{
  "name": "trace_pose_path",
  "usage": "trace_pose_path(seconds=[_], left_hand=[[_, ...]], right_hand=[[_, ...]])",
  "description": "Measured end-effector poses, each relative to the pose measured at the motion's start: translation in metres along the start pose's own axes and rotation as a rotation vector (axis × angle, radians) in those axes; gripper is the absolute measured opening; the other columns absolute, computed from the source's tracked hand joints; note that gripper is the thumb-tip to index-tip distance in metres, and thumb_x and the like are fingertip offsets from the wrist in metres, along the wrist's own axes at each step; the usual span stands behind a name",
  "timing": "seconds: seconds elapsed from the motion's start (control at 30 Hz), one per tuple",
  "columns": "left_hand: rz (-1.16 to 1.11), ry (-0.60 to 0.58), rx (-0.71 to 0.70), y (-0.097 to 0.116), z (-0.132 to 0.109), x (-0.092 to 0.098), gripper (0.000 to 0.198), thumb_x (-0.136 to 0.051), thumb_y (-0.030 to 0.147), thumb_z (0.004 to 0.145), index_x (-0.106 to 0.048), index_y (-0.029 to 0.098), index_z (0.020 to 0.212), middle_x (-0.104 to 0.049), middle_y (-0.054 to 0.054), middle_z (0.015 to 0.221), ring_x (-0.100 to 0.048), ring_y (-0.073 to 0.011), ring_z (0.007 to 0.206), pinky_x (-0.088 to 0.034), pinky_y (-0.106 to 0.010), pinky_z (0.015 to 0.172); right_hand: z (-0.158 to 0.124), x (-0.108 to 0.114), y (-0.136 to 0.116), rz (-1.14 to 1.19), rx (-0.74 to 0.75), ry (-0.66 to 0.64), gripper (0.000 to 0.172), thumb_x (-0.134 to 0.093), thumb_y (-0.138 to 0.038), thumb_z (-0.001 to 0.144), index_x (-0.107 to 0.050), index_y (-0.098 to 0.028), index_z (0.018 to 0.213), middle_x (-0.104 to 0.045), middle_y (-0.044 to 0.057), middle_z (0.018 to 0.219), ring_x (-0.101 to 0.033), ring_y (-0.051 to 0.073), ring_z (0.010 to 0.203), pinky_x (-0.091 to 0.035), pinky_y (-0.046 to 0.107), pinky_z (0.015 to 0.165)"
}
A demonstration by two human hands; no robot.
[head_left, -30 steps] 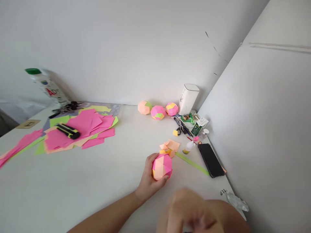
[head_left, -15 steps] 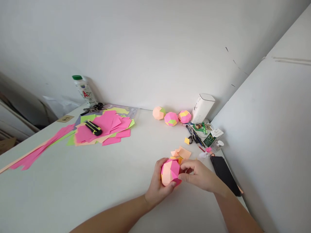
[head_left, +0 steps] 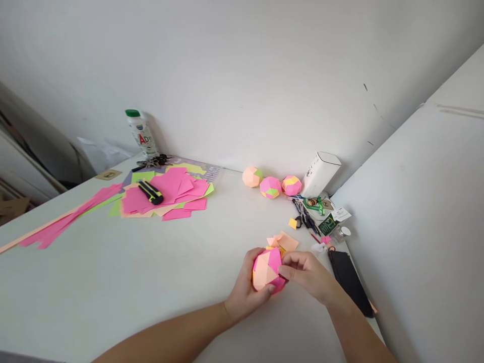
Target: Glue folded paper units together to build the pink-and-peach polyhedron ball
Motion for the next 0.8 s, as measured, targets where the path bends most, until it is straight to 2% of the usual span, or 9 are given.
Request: trace_pose_path(seconds=[0.17, 0.4, 0.8], left_hand=[[-0.163, -0.114, 0.005, 0.0065, 0.0004, -0.0077, 0.061, -0.06, 0.05, 0.077, -0.03, 0.025, 0.125, -0.049, -0.011, 0.113, -0.056, -0.0265, 0.094, -0.051, -0.043, 0.076], [-0.178, -0.132, -0.003, 0.0082, 0.0011, -0.0091, 0.061, -0.058, 0.051, 0.078, -0.029, 0.025, 0.124, -0.049, -0.012, 0.113, -0.055, -0.0261, 0.095, -0.05, -0.044, 0.078], [-0.166, -0.109, -0.028, 0.006, 0.0017, -0.0079, 0.062, -0.059, 0.048, 0.077, -0.029, 0.024, 0.125, -0.046, -0.012, 0.115, -0.052, -0.0268, 0.098, -0.048, -0.045, 0.081]], right_hand=[[-0.0004, -0.0003, 0.0016, 0.078, -0.033, -0.029, 0.021, -0.067, -0.034, 0.077, -0.065, -0.014, 0.068, -0.062, 0.0, 0.066, -0.057, 0.014, 0.064, -0.045, 0.027, 0.063], [0.0008, -0.0007, 0.0043, 0.131, -0.036, -0.041, 0.023, -0.07, -0.035, 0.074, -0.064, -0.014, 0.068, -0.064, 0.001, 0.067, -0.061, 0.016, 0.064, -0.049, 0.031, 0.065], [0.0007, -0.0005, 0.0052, 0.112, -0.042, -0.035, 0.024, -0.07, -0.035, 0.074, -0.063, -0.014, 0.067, -0.063, 0.001, 0.067, -0.058, 0.015, 0.064, -0.045, 0.029, 0.064]])
Point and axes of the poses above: each hand's wrist, its own z-axis towards the middle knuckle, its own x-axis out of the back of the hand, y = z × x, the point moved 6 cm from there along z, towards the middle knuckle
